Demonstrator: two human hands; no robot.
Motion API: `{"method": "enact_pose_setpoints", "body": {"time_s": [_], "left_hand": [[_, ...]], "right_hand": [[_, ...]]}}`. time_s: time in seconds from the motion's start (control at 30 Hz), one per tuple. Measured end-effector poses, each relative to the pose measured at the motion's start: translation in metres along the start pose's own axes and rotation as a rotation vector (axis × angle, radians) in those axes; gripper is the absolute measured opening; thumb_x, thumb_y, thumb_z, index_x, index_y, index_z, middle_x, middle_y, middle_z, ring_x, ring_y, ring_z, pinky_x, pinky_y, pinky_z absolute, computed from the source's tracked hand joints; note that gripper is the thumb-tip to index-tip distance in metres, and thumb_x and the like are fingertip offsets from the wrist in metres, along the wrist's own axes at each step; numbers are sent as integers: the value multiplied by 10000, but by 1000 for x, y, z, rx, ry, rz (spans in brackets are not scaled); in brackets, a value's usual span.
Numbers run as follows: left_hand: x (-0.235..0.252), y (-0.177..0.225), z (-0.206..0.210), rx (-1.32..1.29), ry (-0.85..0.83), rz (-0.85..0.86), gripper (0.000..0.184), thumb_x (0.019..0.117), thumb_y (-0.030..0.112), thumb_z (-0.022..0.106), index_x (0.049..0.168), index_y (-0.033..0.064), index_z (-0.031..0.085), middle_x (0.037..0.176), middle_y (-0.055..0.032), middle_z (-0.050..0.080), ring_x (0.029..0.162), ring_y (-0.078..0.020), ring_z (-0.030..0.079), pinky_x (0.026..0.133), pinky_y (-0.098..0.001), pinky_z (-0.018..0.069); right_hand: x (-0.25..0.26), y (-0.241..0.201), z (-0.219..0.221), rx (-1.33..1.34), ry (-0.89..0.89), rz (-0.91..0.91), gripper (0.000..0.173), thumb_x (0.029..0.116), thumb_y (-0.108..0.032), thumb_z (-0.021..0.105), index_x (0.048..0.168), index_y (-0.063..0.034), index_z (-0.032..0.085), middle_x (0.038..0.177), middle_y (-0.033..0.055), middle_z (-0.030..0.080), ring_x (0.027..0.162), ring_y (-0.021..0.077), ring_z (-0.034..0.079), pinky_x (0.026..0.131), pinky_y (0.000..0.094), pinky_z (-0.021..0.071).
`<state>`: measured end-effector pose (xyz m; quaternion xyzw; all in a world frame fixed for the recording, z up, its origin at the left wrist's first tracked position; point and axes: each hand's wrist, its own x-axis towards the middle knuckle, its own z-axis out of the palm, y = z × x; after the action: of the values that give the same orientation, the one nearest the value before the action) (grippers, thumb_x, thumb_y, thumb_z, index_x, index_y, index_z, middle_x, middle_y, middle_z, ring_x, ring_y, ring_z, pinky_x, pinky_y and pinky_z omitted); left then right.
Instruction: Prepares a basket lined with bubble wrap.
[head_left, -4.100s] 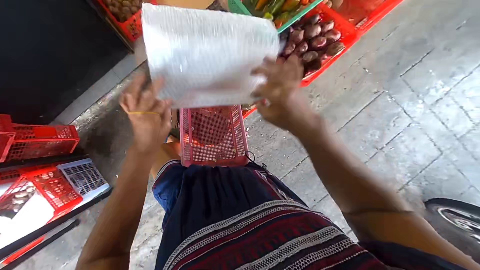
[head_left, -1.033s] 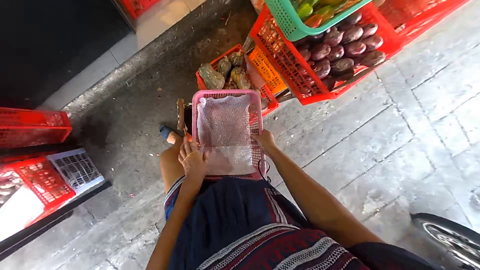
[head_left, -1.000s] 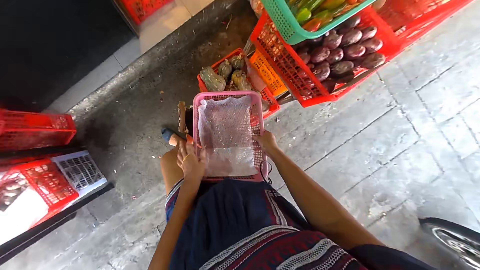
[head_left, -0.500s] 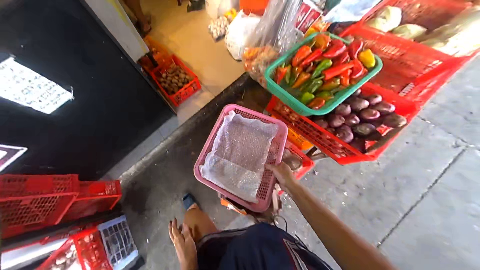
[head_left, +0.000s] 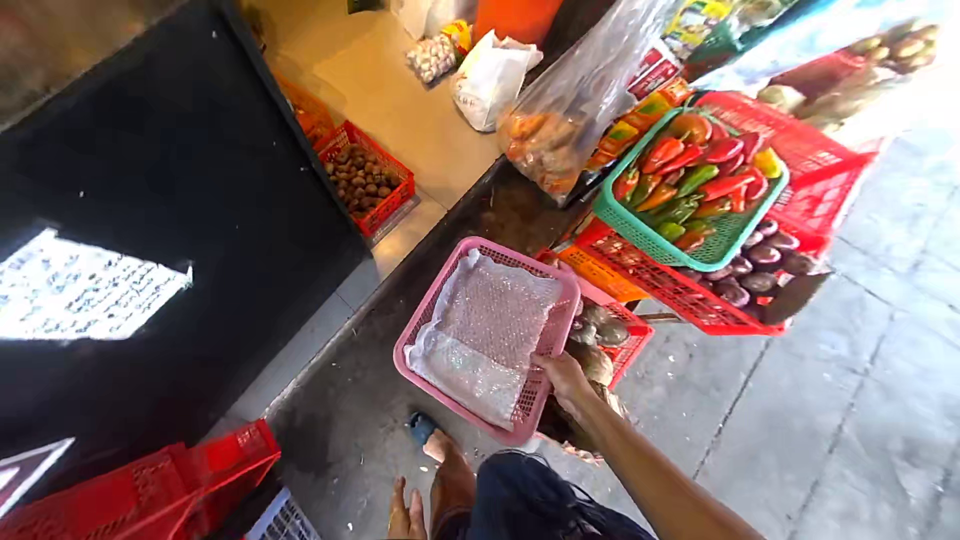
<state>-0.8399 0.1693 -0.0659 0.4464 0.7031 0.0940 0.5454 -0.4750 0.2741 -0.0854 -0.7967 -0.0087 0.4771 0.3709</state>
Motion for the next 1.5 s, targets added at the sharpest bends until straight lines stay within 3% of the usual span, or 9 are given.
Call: {"method": "enact_pose_setpoints", "body": {"time_s": [0.2, 0.4, 0.53, 0.63, 0.8, 0.97, 1.13, 1.3, 1.5], "left_hand": [[58, 88, -18, -162, -273, -123, 642, 1085, 427, 422, 1550, -11, 359, 1516, -286, 457, 1249, -412, 600, 997, -572, 512], [131, 212, 3, -244, -435, -118, 767, 1038, 484, 533, 1591, 43, 235, 1480, -274, 484, 1128, -378, 664, 904, -512, 576], [171, 279, 20, -291, -413, -150, 660, 1033, 350, 612, 1516, 20, 307, 1132, -264, 663, 858, -320, 713, 741, -459, 609], [204, 307, 32, -333, -279, -151, 648, 1026, 231, 634, 1523, 34, 267, 1044, -261, 663, 760, -301, 701, 648, -441, 602], [272, 357, 42, -463, -88, -33, 682, 934, -15, 655, 1520, 1, 308, 1246, -283, 612, 1022, -351, 670, 854, -510, 577], [338, 417, 26, -533, 1, -130, 682, 935, -37, 627, 1529, 43, 302, 1243, -273, 593, 972, -340, 641, 764, -486, 560], [421, 452, 11, -541, 17, -122, 740, 871, -110, 604, 1522, 24, 279, 1223, -303, 568, 936, -374, 627, 711, -516, 557], [466, 486, -15, -510, 49, -241, 814, 893, -27, 645, 1576, 79, 215, 1275, -327, 567, 1005, -441, 653, 765, -584, 576], [492, 491, -15, -456, 54, -179, 802, 841, -100, 660, 1532, -40, 257, 1278, -353, 555, 1048, -444, 631, 828, -585, 556]], "right_hand": [[-20, -39, 17, 132, 33, -23, 367, 965, -98, 699, 1289, 25, 577, 1101, 206, 673, 931, 271, 686, 802, 470, 588], [-5, -79, 30, 222, 102, -67, 435, 955, -86, 716, 1336, 35, 545, 1173, 224, 659, 1024, 291, 676, 892, 486, 569], [25, -126, 53, 191, 69, -91, 525, 935, -73, 733, 1389, 43, 494, 1248, 252, 628, 1115, 321, 646, 962, 515, 536], [44, -164, 74, 149, 41, -55, 564, 945, -101, 729, 1427, 32, 467, 1287, 266, 611, 1167, 357, 620, 974, 551, 514], [89, -233, 99, 137, -134, -34, 715, 985, -210, 705, 1552, -47, 302, 1394, 252, 559, 1224, 368, 608, 967, 569, 535], [127, -297, 116, 100, -319, -4, 692, 1059, -473, 534, 1607, -144, 270, 1562, 214, 435, 1316, 426, 551, 961, 631, 526], [170, -345, 112, -118, -324, 44, 435, 1095, -312, 505, 1427, -32, 523, 1380, 236, 591, 1178, 374, 642, 940, 533, 548], [225, -410, 105, -475, -303, 29, 426, 1071, -264, 565, 1427, -31, 538, 1353, 244, 615, 1185, 383, 644, 971, 552, 532], [309, -495, 110, -520, -227, -7, 430, 1063, -248, 580, 1429, -27, 537, 1389, 263, 578, 1220, 402, 611, 987, 571, 510]]}}
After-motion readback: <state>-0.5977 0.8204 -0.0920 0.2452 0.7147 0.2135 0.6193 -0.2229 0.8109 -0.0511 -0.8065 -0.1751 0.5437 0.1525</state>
